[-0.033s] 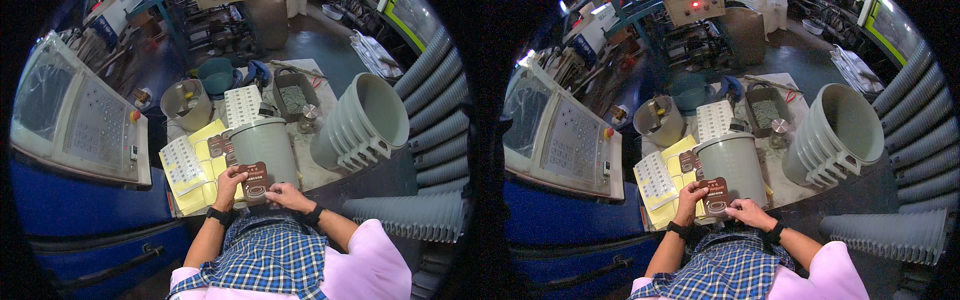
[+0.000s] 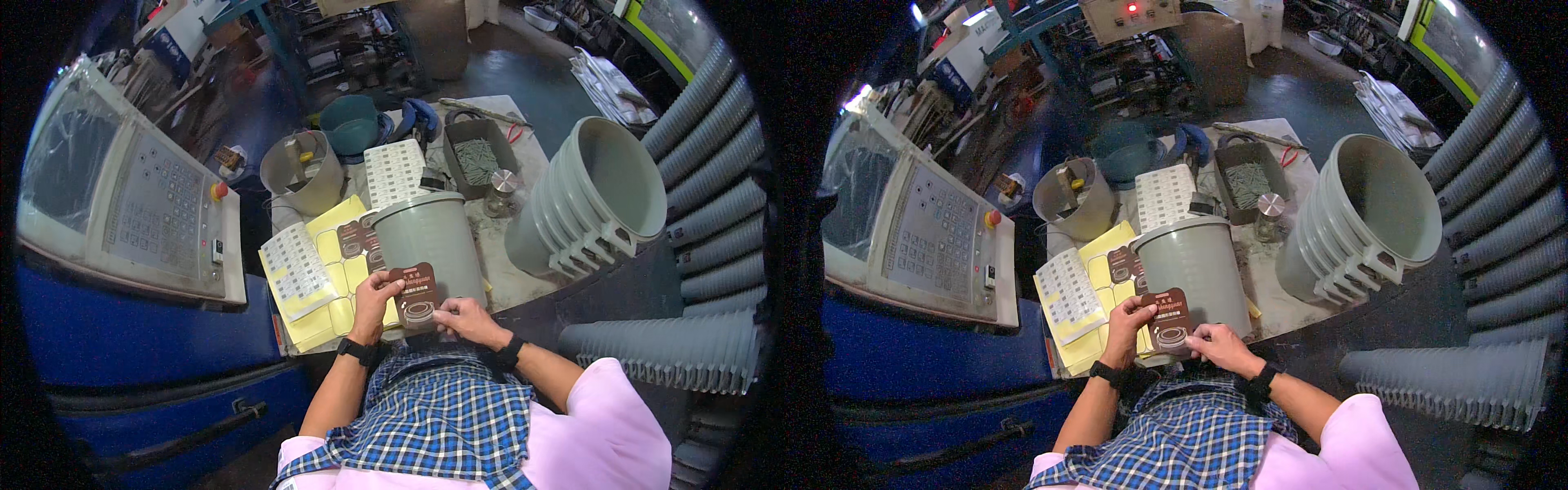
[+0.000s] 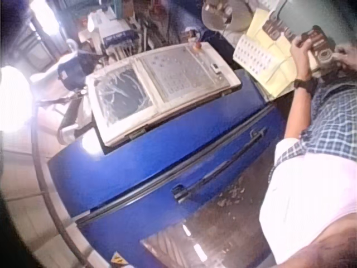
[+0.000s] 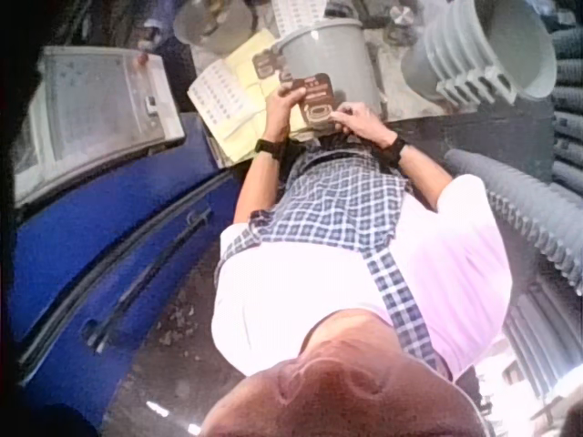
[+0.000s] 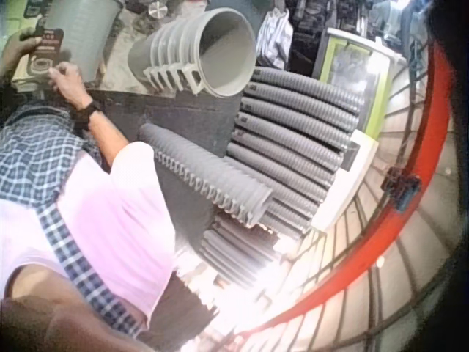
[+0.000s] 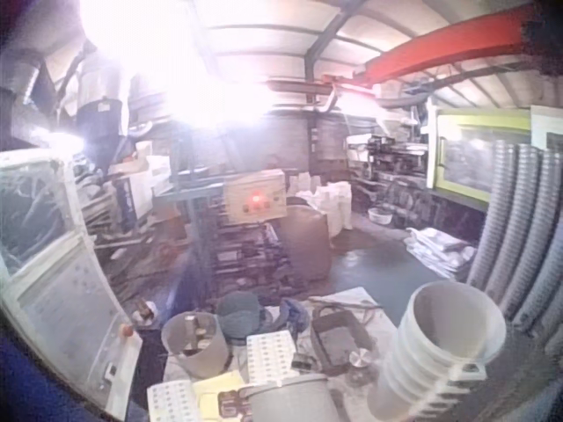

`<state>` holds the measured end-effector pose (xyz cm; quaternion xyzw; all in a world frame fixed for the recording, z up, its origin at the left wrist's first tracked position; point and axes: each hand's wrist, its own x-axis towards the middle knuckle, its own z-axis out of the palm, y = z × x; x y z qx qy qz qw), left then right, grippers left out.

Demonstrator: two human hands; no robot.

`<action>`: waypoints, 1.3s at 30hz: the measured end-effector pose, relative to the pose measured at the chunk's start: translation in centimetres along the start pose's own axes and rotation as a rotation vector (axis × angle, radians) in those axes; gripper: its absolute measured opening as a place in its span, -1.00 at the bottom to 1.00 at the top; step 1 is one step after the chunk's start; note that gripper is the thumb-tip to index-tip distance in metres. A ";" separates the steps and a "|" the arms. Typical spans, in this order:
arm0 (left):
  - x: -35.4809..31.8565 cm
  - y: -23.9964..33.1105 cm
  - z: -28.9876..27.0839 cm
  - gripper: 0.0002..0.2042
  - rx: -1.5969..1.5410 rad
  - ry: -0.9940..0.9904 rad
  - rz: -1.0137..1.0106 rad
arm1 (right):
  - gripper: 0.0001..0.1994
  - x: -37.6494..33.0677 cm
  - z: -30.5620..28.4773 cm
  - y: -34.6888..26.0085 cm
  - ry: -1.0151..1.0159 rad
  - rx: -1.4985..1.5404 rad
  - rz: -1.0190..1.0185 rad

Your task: The person retrieves gray plastic buckets from a machine, trims excess plastic from the rim with pliers, smooths the edges with a sanding block, and applies labels to the sides. The finished buckets are stacked on the workbench.

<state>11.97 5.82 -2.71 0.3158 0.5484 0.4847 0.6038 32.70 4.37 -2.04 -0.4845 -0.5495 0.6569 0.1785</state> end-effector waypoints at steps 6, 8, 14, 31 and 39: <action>3.0 -1.7 2.9 -0.86 0.006 0.091 0.000 | -0.72 1.8 -2.2 1.6 0.106 0.089 -0.037; 4.5 -2.2 3.5 -0.86 0.045 0.120 0.006 | -0.69 3.2 -2.9 2.1 0.144 0.086 -0.018; 8.2 -3.7 3.5 -0.81 0.273 0.182 0.013 | -0.66 6.3 -3.4 4.1 0.344 -0.159 -0.035; 9.8 -5.8 3.3 -0.80 0.355 0.267 0.184 | -0.64 6.4 -3.3 3.1 0.416 -0.437 -0.011; 7.4 -5.4 5.0 -0.61 0.839 0.441 0.453 | -0.54 6.8 -4.6 1.4 0.383 -0.744 0.021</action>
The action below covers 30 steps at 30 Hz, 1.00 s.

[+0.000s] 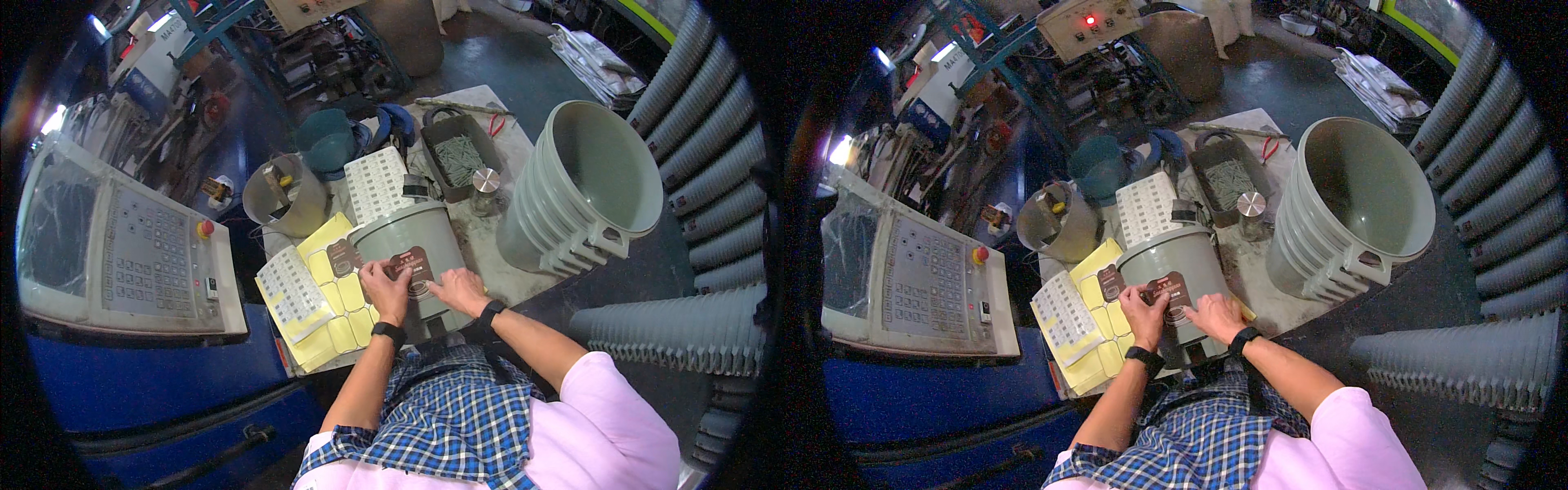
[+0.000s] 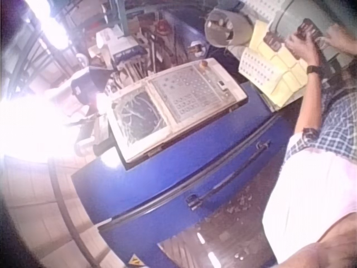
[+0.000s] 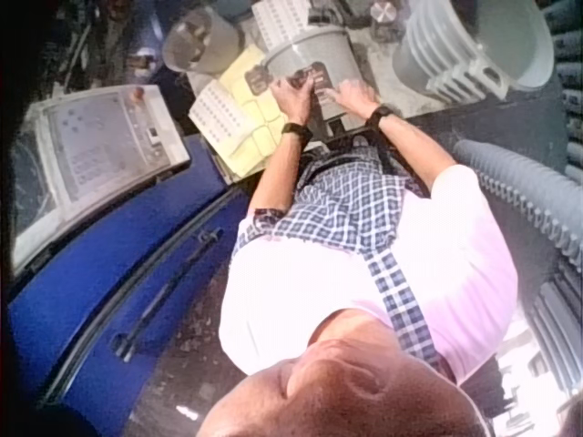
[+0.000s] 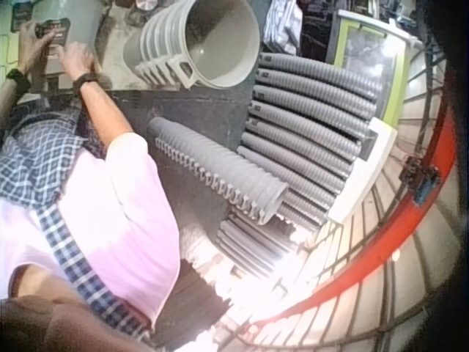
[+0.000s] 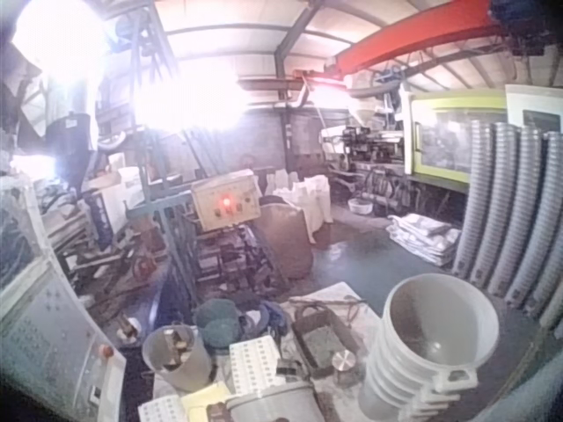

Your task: The person retrieves gray plastic buckets from a machine, trims excess plastic from the rim with pliers, smooths the edges with a sanding block, and applies labels to the sides. The finished buckets are stacked on the workbench.

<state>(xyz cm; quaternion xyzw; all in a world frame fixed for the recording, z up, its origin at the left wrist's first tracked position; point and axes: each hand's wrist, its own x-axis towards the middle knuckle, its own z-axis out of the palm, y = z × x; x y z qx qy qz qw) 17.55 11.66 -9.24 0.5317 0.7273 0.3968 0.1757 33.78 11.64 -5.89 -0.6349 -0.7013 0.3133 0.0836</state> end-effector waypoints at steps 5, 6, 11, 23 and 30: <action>-2.2 0.5 -1.9 -0.14 0.020 -0.105 -0.169 | -0.37 3.6 -2.6 -0.5 -0.050 -0.031 0.045; -2.6 0.3 -2.1 -0.15 0.018 -0.114 -0.176 | -0.35 4.5 -2.8 -0.7 -0.026 0.002 0.065; -4.8 -1.8 -2.8 -0.16 0.001 -0.241 -0.221 | -0.37 8.0 -2.9 -0.9 0.049 0.102 0.112; 7.2 1.0 -2.3 -0.13 0.289 -0.290 0.407 | -0.61 -1.4 0.4 3.0 -0.137 0.498 0.197; 12.3 -0.3 -4.6 -0.21 0.271 -0.701 0.550 | -0.63 -3.5 -1.4 4.8 -0.093 0.624 0.227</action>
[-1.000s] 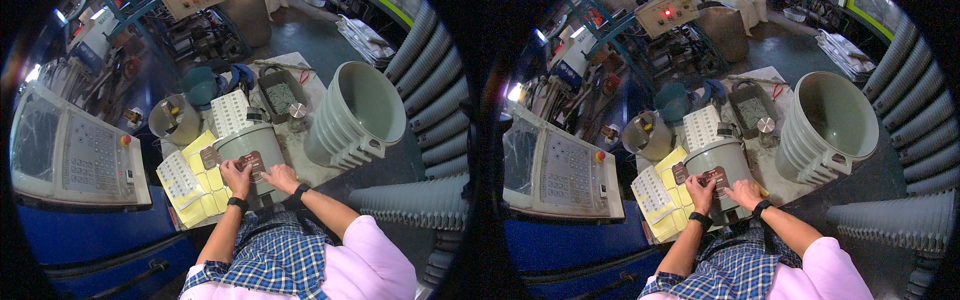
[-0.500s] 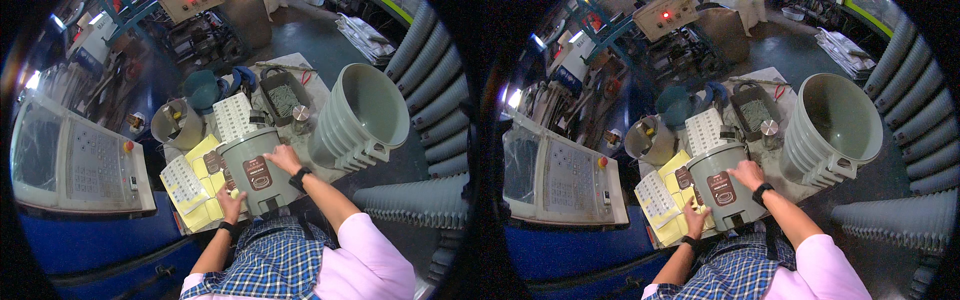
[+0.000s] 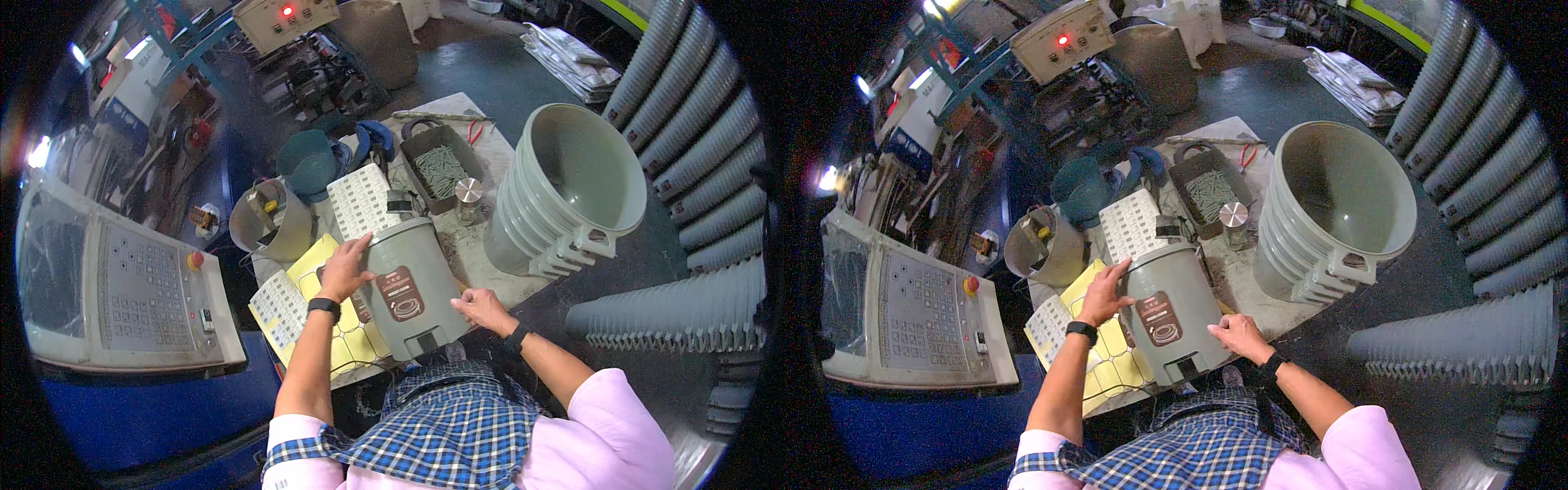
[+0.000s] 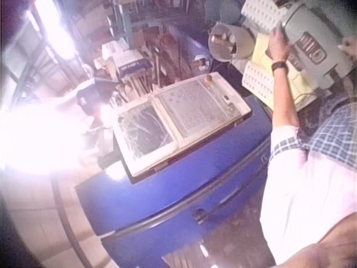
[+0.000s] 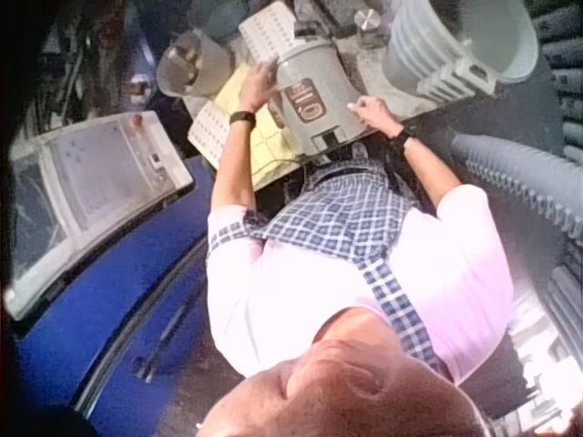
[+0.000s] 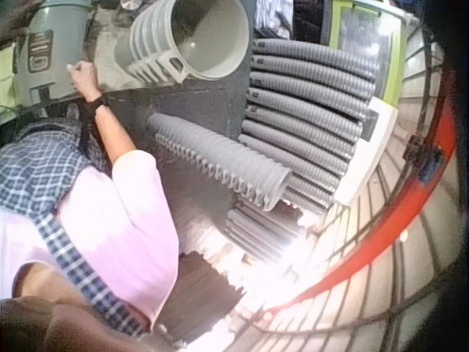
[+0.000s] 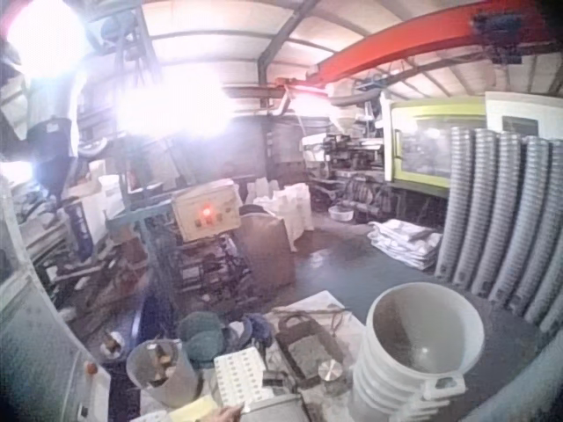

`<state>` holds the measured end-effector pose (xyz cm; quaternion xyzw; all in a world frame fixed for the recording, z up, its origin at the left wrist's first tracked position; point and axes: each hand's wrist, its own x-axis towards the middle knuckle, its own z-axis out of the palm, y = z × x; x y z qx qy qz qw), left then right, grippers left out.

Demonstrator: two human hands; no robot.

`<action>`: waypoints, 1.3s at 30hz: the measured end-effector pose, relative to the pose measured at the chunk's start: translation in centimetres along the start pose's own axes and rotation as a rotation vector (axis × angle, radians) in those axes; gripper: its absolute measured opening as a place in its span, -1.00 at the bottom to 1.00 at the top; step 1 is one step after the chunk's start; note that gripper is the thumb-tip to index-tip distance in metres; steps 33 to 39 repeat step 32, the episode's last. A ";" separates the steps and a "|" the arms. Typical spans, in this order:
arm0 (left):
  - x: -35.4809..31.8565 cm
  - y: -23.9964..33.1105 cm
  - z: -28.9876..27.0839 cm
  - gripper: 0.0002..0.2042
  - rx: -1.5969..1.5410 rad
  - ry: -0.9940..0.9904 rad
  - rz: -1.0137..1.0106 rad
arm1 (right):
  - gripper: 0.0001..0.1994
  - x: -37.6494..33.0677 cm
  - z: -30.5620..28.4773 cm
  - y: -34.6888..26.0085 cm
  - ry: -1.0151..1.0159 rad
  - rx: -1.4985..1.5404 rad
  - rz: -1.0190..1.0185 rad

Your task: The person retrieves gray plastic buckets from a machine, trims excess plastic from the rim with pliers, smooths the edges with a sanding block, and applies labels to the sides. The finished buckets are stacked on the workbench.

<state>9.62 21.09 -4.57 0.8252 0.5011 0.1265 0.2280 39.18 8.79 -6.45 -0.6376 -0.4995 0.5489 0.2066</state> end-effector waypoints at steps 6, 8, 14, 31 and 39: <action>0.6 2.2 2.6 -0.56 -0.370 0.506 -0.523 | -0.65 -0.8 -2.2 -0.9 0.158 0.190 -0.089; -1.0 5.5 2.7 -0.49 -0.409 0.717 -0.511 | -0.66 -1.0 -4.0 -2.6 0.248 0.205 -0.148; -8.3 13.8 -2.4 -0.66 -0.578 0.578 0.279 | -0.59 -2.5 -7.9 -6.3 0.303 -0.307 -0.670; -28.2 21.5 -15.5 -0.85 0.482 1.647 -0.224 | -0.70 -9.7 -11.5 -11.6 0.348 0.270 -1.069; -30.5 21.3 -15.8 -0.90 0.633 1.764 -0.368 | -0.73 -10.7 -12.7 -11.3 0.546 0.357 -1.039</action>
